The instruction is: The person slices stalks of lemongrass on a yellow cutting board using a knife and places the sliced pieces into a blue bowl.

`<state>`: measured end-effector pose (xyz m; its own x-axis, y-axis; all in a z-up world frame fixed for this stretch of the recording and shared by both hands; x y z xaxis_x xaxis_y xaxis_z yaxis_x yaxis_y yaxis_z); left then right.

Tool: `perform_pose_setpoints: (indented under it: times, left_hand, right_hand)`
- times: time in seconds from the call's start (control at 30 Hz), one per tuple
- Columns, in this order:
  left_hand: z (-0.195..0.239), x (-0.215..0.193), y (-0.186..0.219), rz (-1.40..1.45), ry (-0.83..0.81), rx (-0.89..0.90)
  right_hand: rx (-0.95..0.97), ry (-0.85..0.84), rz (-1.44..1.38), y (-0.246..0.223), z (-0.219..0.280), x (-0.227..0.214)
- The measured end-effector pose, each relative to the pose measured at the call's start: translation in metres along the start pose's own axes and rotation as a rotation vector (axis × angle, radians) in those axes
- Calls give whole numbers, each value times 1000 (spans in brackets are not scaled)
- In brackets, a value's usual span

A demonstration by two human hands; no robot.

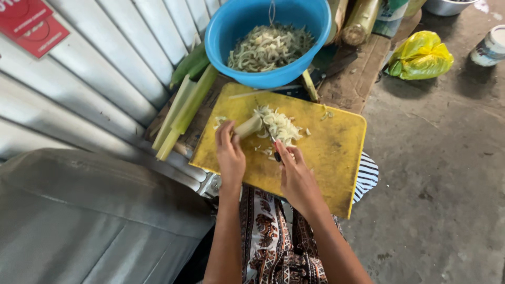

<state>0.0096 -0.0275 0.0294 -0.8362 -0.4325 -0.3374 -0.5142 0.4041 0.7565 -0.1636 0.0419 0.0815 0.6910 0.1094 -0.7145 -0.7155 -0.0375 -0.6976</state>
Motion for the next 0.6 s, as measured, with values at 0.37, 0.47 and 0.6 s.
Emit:
perform_pose_setpoints:
  times: [0.37,0.47,0.6]
  left_hand:
    - [1,-29,8,-245,3,27]
    - [2,-27,15,-196,-69,-29]
    - [3,-15,16,2,-53,-134]
  right_hand:
    - [-30,-9,34,9,0,-5]
    - [-23,-18,25,11,0,-5]
    - [-24,-18,39,13,1,-3]
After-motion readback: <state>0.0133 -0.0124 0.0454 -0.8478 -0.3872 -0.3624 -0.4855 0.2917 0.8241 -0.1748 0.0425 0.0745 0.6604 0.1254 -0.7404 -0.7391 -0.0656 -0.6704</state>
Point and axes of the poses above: each hand's wrist, its own z-axis away from the middle knuckle, its own x-axis out of the palm, y = z × x, the point moved 3 cm from there along -z, towards the middle knuckle, and after that the axes turned 2 degrees about -y, right-handed, at the moved point
